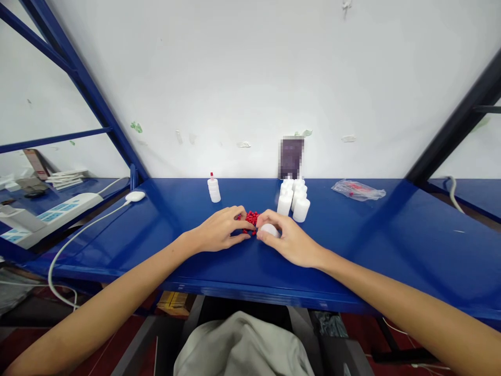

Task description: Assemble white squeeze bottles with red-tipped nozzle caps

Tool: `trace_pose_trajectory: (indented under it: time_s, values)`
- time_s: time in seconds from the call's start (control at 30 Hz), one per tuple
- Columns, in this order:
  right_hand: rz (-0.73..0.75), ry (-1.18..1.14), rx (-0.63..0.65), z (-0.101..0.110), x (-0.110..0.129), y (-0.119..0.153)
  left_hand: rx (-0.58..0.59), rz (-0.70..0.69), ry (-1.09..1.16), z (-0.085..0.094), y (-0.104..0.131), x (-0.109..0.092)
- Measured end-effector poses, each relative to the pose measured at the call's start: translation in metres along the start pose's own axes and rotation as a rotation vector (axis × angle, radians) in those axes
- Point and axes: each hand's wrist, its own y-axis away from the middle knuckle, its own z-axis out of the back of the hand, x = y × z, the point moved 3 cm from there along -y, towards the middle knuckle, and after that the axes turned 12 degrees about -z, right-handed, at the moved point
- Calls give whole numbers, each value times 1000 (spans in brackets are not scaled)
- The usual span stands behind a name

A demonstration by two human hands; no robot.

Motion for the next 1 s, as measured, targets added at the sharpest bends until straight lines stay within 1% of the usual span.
trace_pose_trajectory:
  time_s: [0.07,0.13,0.23,0.37,0.43,0.5,0.57,0.63,0.73,0.8,0.9,1.0]
  values:
    - [2,1,23,-7,-2,3,13,-26,-52,-3,-5,0]
    - [3,9,-19,-10,-4,5,0,-30,-69,-5,-8,0]
    - [29,5,-175,-8,1,2,-31,-26,-34,-7,-9,0]
    - [106,-20,-420,2,15,-9,-85,8,100,-9,-7,1]
    - [157,-69,-463,6,16,-14,-101,16,164,-11,-5,0]
    - [219,-156,-414,6,13,-18,-128,12,219,-10,-4,-3]
    - [231,-214,-319,4,7,-21,-196,21,300,-7,-3,-6]
    - [185,-195,-249,1,3,-22,-337,101,424,-2,-4,-6]
    - [120,-120,-203,-3,3,-23,-618,308,654,6,-5,-2]
    - [69,-106,-186,-5,4,-24,-730,382,777,9,-9,0]
    - [-5,-141,-160,-8,4,-26,-795,386,865,12,-15,1]
    - [-2,-207,-134,-9,3,-26,-854,328,936,13,-19,0]
